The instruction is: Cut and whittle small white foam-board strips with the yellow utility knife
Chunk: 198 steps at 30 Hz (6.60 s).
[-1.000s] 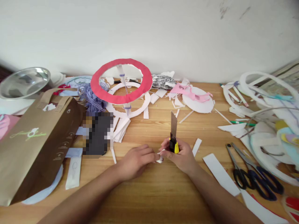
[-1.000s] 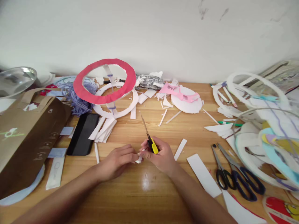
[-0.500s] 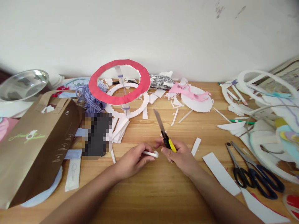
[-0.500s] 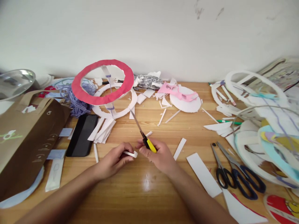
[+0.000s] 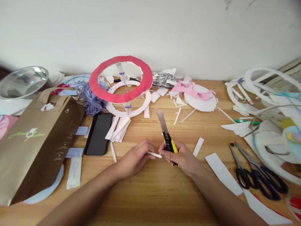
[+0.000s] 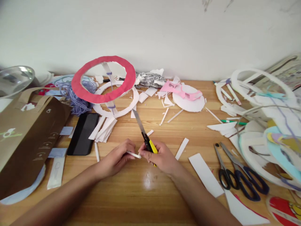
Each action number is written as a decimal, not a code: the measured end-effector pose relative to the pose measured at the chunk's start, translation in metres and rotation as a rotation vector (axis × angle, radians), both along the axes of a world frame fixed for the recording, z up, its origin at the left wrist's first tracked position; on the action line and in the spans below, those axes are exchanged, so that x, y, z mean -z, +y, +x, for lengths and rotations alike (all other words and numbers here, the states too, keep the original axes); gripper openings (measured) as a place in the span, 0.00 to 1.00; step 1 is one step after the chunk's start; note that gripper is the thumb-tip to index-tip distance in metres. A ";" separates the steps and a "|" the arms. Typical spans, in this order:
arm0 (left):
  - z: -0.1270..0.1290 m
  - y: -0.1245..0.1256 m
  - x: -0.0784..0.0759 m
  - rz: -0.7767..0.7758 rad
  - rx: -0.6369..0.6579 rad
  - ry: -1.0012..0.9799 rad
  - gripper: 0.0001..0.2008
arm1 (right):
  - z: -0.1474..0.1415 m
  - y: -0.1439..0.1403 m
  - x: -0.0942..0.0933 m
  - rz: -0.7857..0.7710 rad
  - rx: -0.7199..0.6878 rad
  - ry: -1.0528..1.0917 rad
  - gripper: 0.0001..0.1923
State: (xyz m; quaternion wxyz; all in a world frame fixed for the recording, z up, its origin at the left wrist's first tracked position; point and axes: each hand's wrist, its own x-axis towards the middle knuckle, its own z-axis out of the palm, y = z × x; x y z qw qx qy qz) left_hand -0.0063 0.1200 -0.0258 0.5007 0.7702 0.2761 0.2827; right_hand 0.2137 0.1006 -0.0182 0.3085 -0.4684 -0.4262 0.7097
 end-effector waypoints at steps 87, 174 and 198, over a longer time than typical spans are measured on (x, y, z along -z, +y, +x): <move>0.004 -0.013 -0.008 -0.094 -0.021 0.046 0.30 | -0.024 -0.013 -0.006 0.605 0.349 -0.401 0.02; 0.010 -0.022 -0.002 -0.002 -0.106 0.122 0.25 | -0.020 -0.017 0.008 0.887 0.284 -0.566 0.13; 0.006 0.000 -0.006 -0.818 -0.190 -0.333 0.14 | -0.011 -0.002 0.003 0.005 0.331 0.077 0.17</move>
